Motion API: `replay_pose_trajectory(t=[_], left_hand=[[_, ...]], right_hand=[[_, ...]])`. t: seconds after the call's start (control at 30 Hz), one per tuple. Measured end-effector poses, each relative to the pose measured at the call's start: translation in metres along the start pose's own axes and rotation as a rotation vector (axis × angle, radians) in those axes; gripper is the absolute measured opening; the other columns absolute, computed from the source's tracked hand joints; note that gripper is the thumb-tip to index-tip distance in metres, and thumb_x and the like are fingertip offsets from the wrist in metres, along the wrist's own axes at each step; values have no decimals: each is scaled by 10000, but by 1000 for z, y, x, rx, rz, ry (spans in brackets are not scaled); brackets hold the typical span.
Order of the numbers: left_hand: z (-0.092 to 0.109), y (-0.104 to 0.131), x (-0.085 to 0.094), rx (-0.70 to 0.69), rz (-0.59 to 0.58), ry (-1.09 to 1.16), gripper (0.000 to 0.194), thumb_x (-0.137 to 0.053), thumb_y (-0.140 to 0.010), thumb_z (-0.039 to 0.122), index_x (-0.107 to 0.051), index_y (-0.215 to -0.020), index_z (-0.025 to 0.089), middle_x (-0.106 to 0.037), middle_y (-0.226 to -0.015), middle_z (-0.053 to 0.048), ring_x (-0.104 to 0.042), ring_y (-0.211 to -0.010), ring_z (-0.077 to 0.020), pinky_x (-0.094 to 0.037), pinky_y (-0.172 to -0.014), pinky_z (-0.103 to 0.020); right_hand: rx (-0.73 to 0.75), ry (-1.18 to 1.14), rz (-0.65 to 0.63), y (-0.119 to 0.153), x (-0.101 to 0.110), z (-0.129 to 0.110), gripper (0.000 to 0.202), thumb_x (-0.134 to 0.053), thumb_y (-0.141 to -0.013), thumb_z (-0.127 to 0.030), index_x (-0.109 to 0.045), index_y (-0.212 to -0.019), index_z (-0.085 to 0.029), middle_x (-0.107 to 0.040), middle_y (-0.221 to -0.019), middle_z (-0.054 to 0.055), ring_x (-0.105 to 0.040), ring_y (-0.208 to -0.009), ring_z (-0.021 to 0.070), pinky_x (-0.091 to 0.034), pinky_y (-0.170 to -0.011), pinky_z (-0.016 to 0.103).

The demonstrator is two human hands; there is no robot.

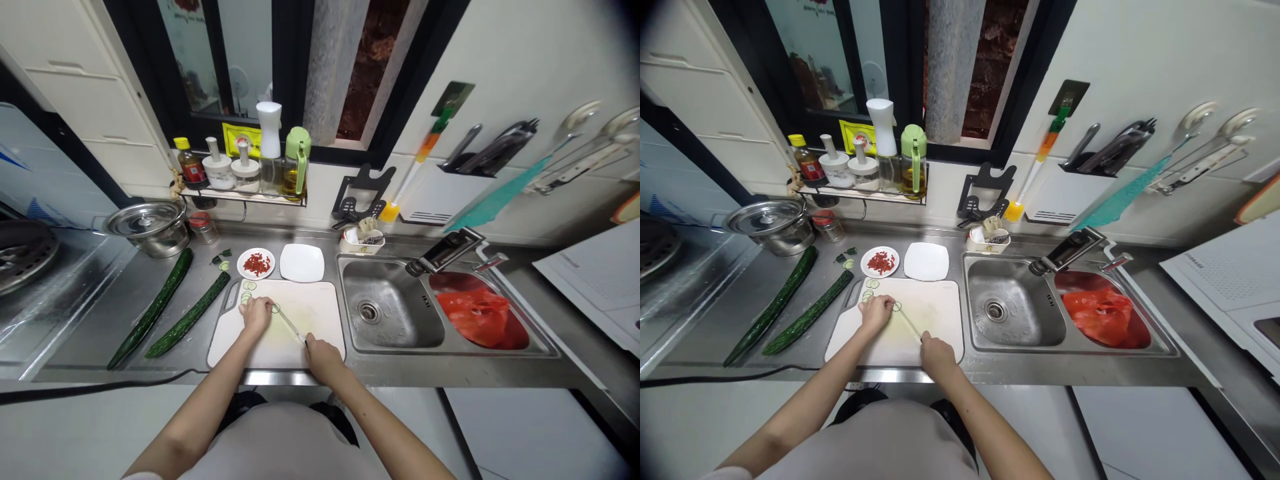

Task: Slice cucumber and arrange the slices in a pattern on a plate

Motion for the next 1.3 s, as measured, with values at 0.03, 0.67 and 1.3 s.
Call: replay_pose_trajectory(t=[0.03,0.67,1.3], left_hand=[[0,0,0,-1,3,-2,282,-454,-842,229,-726,-883,291,-717,-1026,-58,-506,-1095,-300,-278,-886,-463],[6,3,3,2,-37,-38,192,-528,-811,254,-699,-894,282,-711,-1047,-53,-507,-1101,-296,-282,-881,-451],[7,6,6,-9,-29,-43,231,-504,-812,233,-698,-926,283,-710,-1044,-53,-516,-1097,-286,-290,-880,-446]], right_hand=[[4,-1,3,0,0,0,271,-326,-938,-203,-497,-1141,-144,-685,-1015,170,-656,-957,286,-439,-732,356],[57,91,39,1,12,9,275,-337,-937,-190,-508,-1148,-145,-684,-1002,183,-656,-963,279,-447,-741,352],[114,215,94,-8,54,17,329,-365,-912,-122,-566,-1162,-196,-691,-1030,161,-649,-990,254,-428,-783,334]])
Point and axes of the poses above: each hand's wrist, its own y-axis away from the middle knuckle, its own x-axis out of the back of the hand, z = x × y, the point moved 10 cm from there along -y, towards the middle knuckle
